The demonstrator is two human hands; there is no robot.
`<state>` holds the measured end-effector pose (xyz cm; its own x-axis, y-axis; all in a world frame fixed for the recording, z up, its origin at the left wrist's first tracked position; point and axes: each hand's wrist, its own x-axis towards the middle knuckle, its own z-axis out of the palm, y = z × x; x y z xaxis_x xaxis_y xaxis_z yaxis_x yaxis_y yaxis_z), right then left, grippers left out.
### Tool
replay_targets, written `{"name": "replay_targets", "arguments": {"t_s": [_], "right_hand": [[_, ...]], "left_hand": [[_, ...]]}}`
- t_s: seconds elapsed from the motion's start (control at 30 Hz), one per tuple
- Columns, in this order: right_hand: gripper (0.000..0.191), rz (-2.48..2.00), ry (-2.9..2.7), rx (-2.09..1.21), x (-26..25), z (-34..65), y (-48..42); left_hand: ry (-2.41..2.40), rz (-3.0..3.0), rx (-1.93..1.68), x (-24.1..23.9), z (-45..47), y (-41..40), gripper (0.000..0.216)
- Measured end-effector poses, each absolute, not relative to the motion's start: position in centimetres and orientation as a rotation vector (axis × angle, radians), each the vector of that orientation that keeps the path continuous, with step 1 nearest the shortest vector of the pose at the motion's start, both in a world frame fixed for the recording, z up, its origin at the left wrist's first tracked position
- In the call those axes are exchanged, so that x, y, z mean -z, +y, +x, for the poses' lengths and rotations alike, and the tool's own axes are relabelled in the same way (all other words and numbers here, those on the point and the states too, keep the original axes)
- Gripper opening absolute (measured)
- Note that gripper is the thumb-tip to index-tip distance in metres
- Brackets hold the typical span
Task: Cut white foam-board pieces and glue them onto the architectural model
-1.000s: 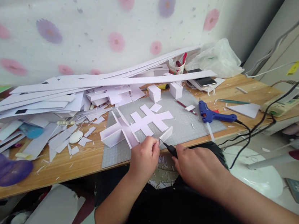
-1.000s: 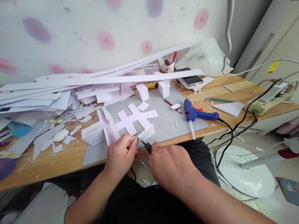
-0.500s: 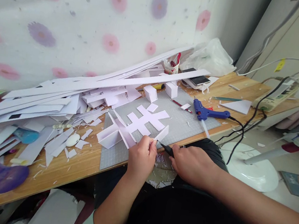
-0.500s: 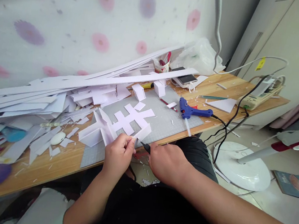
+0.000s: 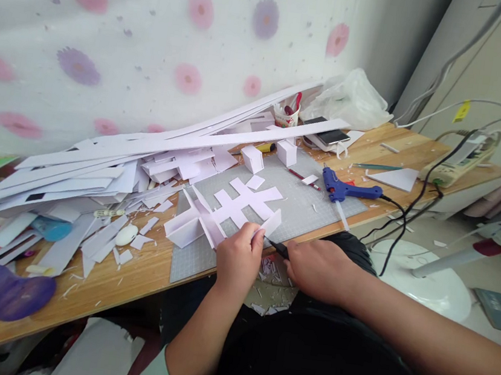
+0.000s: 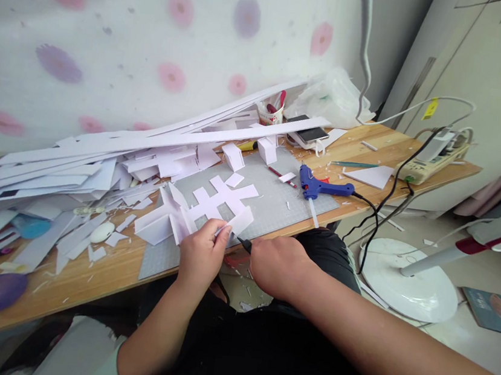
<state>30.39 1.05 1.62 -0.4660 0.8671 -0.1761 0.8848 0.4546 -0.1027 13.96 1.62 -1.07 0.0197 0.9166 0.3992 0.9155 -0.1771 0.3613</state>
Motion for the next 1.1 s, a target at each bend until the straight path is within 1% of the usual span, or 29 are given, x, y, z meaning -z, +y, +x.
{"name": "replay_targets", "arguments": {"t_s": [0.43,0.83,1.1], "right_hand": [[0.029,1.527,2.574,0.321,-2.4,30.2,1.3],[0.031,1.508,2.54,0.369,-3.0,30.1,1.6],[0.031,1.524,2.536,0.414,-2.5,29.8,1.8]], "left_hand": [[2.083,2.251,-0.769,1.0,14.1,1.5,0.02],[2.087,2.234,-0.781,1.0,14.1,1.5,0.018],[2.065,2.221,-0.827,1.0,14.2,1.6,0.018]]}}
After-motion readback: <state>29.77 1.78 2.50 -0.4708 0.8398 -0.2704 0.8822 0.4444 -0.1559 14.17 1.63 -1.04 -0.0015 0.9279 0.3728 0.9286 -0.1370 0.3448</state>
